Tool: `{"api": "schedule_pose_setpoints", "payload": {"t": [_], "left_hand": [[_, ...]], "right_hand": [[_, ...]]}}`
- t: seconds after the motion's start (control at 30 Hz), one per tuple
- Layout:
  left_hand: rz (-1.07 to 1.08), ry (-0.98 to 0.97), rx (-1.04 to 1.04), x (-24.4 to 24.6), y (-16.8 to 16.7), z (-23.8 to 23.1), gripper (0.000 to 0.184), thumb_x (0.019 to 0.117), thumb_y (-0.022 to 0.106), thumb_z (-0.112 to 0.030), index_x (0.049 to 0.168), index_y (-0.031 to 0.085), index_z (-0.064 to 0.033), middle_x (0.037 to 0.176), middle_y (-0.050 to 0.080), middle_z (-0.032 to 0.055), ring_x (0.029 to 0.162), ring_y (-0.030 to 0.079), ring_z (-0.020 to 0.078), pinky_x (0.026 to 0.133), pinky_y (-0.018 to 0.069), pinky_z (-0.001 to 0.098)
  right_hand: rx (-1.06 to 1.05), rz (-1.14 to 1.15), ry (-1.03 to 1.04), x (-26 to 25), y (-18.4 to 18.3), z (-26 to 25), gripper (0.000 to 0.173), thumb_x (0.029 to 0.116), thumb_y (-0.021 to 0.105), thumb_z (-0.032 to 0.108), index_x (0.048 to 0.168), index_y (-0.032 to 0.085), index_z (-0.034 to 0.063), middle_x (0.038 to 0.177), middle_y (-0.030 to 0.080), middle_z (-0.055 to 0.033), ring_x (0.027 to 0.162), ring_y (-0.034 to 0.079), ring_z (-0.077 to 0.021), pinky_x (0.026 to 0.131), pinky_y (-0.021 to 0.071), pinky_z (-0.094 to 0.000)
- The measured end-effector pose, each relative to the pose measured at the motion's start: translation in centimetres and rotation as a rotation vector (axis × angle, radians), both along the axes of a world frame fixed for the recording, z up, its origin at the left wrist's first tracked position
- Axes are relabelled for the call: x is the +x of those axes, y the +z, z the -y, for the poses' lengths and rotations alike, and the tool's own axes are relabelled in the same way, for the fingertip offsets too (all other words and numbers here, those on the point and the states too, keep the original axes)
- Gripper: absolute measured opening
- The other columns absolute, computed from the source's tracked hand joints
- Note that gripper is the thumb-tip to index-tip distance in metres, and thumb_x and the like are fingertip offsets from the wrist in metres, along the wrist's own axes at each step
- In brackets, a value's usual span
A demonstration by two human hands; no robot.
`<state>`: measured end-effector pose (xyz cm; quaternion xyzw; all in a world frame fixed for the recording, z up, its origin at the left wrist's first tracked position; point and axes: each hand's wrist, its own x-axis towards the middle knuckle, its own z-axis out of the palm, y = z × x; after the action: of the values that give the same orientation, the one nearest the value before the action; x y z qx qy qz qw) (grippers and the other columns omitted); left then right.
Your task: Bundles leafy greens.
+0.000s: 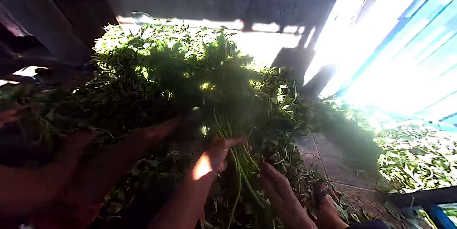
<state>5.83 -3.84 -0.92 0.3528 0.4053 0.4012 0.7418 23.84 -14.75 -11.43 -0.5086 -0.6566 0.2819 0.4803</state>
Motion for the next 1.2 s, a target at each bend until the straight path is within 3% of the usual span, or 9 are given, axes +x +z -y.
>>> {"api": "schedule_pose_setpoints", "payload": {"t": [0.17, 0.37, 0.5, 0.57, 0.67, 0.77, 0.87, 1.03, 1.2], "left_hand": [[-0.037, 0.235, 0.079, -0.4, 0.5, -0.5, 0.029, 0.0899, 0.074, -0.002, 0.117, 0.064, -0.0036, 0.094, 0.073, 0.0165, 0.073, 0.072, 0.0268, 0.066, 0.0632, 0.0425], [-0.081, 0.313, 0.129, -0.4, 0.0, 0.0, 0.029, 0.0885, 0.076, -0.003, 0.116, 0.066, -0.0034, 0.096, 0.073, 0.016, 0.074, 0.072, 0.027, 0.066, 0.0632, 0.0429], [-0.022, 0.51, 0.12, -1.7, 1.4, -2.3, 0.022, 0.0905, 0.071, 0.001, 0.111, 0.064, 0.0018, 0.086, 0.072, 0.0165, 0.066, 0.071, 0.0252, 0.062, 0.0629, 0.0408], [-0.036, 0.539, 0.126, -2.3, 1.7, -2.9, 0.023, 0.09, 0.071, 0.002, 0.111, 0.063, 0.002, 0.087, 0.072, 0.0169, 0.067, 0.071, 0.0258, 0.063, 0.0637, 0.041], [-0.049, 0.51, 0.135, -2.4, 1.4, -2.8, 0.031, 0.0887, 0.072, 0.003, 0.117, 0.061, 0.001, 0.09, 0.072, 0.0178, 0.071, 0.072, 0.0278, 0.065, 0.0641, 0.0442], [-0.05, 0.524, 0.118, -2.4, 1.1, -2.7, 0.032, 0.0884, 0.073, 0.003, 0.118, 0.061, 0.0009, 0.091, 0.072, 0.0176, 0.07, 0.073, 0.027, 0.064, 0.0642, 0.0435], [-0.073, 0.535, 0.124, -2.3, 1.3, -2.3, 0.029, 0.0894, 0.072, 0.001, 0.116, 0.062, -0.0017, 0.091, 0.072, 0.0144, 0.07, 0.072, 0.0248, 0.064, 0.0638, 0.042], [-0.08, 0.508, 0.142, -2.4, 1.3, -2.1, 0.027, 0.0885, 0.074, 0.0, 0.114, 0.064, -0.0019, 0.092, 0.073, 0.0135, 0.07, 0.072, 0.0237, 0.063, 0.0635, 0.0402], [-0.072, 0.489, 0.13, -2.4, 1.0, -2.4, 0.024, 0.0894, 0.073, 0.001, 0.111, 0.064, -0.0001, 0.087, 0.072, 0.0157, 0.065, 0.071, 0.0247, 0.059, 0.0628, 0.0402]], "right_hand": [[0.137, 0.428, -0.19, -0.7, -0.4, 2.4, 0.037, 0.1072, 0.045, 0.034, 0.09, 0.063, 0.007, 0.088, 0.062, -0.0118, 0.088, 0.065, -0.0266, 0.074, 0.0571, -0.0411], [0.061, 0.455, -0.152, 1.2, 0.0, 5.9, 0.038, 0.1085, 0.042, 0.033, 0.089, 0.061, 0.0069, 0.088, 0.058, -0.0121, 0.088, 0.062, -0.0269, 0.076, 0.0547, -0.0398], [-0.102, 0.496, -0.157, 3.0, -0.7, 9.1, 0.043, 0.1082, 0.046, 0.035, 0.084, 0.061, 0.0025, 0.085, 0.06, -0.0177, 0.084, 0.065, -0.0336, 0.068, 0.0543, -0.0475], [-0.165, 0.406, -0.102, 3.8, -1.8, 10.0, 0.043, 0.1077, 0.049, 0.034, 0.083, 0.059, 0.001, 0.085, 0.059, -0.0187, 0.082, 0.063, -0.0331, 0.068, 0.0529, -0.0483], [-0.225, 0.078, 0.028, 4.1, -2.3, 9.5, 0.034, 0.1075, 0.051, 0.027, 0.09, 0.062, 0.0006, 0.091, 0.059, -0.0136, 0.085, 0.06, -0.0224, 0.073, 0.0515, -0.0389], [-0.347, -0.272, 0.175, 3.5, -1.1, 8.7, 0.021, 0.1025, 0.054, 0.021, 0.111, 0.057, 0.0016, 0.096, 0.068, -0.009, 0.085, 0.068, -0.0187, 0.074, 0.058, -0.0382], [-0.406, -0.44, 0.296, 2.4, 0.3, 7.8, 0.05, 0.1046, 0.056, 0.028, 0.145, 0.043, 0.0018, 0.099, 0.069, -0.0132, 0.086, 0.07, -0.0251, 0.078, 0.0607, -0.0446], [-0.469, -0.576, 0.495, 1.1, 0.6, 5.9, 0.042, 0.1107, 0.043, 0.027, 0.146, 0.053, 0.007, 0.09, 0.068, -0.0107, 0.079, 0.065, -0.0186, 0.075, 0.0569, -0.0376], [-0.598, -0.946, 0.739, 0.7, 1.9, 5.1, 0.058, 0.1049, 0.052, 0.046, 0.154, 0.041, 0.0172, 0.09, 0.068, -0.0134, 0.084, 0.069, -0.0288, 0.089, 0.0569, -0.0541]]}}
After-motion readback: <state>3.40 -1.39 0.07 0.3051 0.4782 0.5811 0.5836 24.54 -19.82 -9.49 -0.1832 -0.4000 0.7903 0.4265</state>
